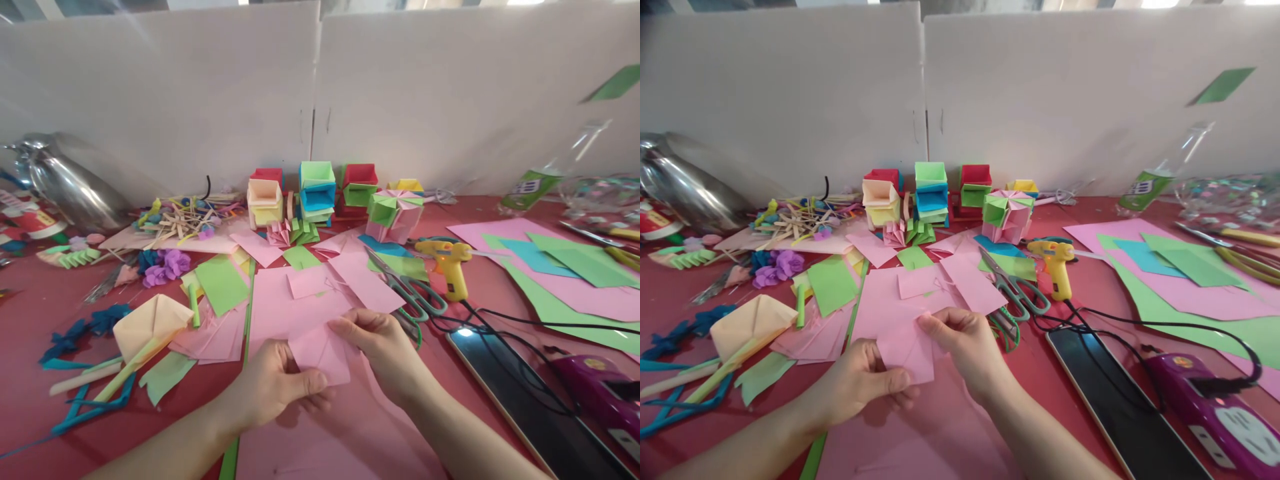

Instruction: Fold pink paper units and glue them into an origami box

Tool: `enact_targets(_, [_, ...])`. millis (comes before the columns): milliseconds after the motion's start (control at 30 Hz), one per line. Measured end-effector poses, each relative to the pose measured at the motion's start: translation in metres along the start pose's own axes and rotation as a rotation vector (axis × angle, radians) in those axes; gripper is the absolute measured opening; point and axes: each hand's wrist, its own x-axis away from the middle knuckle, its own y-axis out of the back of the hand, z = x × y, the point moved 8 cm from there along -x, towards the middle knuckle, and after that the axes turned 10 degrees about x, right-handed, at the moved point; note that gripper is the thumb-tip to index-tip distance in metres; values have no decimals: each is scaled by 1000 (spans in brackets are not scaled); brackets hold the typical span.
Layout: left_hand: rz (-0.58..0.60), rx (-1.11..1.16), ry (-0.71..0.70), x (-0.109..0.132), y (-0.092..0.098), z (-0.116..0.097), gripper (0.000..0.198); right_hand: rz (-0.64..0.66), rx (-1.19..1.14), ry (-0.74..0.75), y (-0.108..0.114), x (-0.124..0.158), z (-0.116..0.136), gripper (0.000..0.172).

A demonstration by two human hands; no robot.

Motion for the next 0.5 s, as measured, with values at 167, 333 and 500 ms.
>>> enact_targets(167, [-79, 13, -15, -2, 5, -1, 27, 97, 71, 24, -6, 3, 6, 27])
enact_targets(333, [-105, 48, -136, -4, 13, -13, 38, 146, 114, 58, -6, 2, 6, 25])
enact_targets(500, [-242, 40, -268, -1, 31, -28, 33, 138, 339, 112, 2, -1, 9, 16])
